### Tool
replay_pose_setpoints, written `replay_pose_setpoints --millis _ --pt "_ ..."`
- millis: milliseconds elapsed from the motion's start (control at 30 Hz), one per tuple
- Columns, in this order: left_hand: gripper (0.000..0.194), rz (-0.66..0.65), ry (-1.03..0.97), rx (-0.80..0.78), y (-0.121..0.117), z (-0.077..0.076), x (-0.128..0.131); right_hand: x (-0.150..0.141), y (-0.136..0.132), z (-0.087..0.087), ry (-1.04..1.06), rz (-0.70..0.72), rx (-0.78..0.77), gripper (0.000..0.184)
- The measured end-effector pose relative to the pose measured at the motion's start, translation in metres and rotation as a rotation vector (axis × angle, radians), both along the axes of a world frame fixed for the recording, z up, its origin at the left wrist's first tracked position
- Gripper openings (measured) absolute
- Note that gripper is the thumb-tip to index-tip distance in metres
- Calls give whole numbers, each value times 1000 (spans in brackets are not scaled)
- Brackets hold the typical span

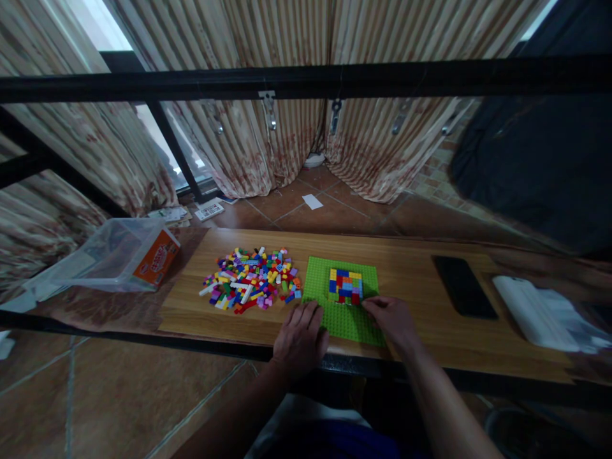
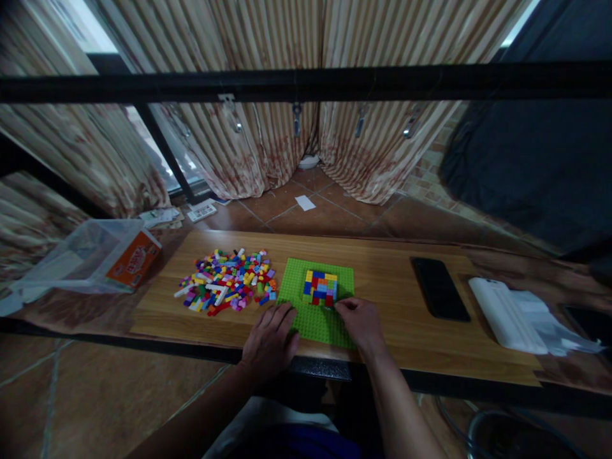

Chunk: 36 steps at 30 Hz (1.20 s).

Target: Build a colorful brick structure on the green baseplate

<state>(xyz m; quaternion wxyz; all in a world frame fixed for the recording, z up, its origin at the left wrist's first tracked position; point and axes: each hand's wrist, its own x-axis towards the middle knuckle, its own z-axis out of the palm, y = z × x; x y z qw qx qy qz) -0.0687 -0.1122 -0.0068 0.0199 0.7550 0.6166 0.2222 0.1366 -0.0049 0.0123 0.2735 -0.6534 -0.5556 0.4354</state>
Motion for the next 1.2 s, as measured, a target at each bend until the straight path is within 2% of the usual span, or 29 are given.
replay_pose_setpoints --millis 467,867,1067,1200 --pt "42 12 9 -11 0 4 1 6 -2 -14 -47 36 59 33" --pt "42 10 -20 10 -1 1 1 6 -6 -10 -90 41 80 36" --pt "41 16 -29 12 -2 4 1 0 -12 1 -200 86 128 46" --pt "40 10 -29 27 -2 0 1 -12 -20 2 -404 93 208 56"
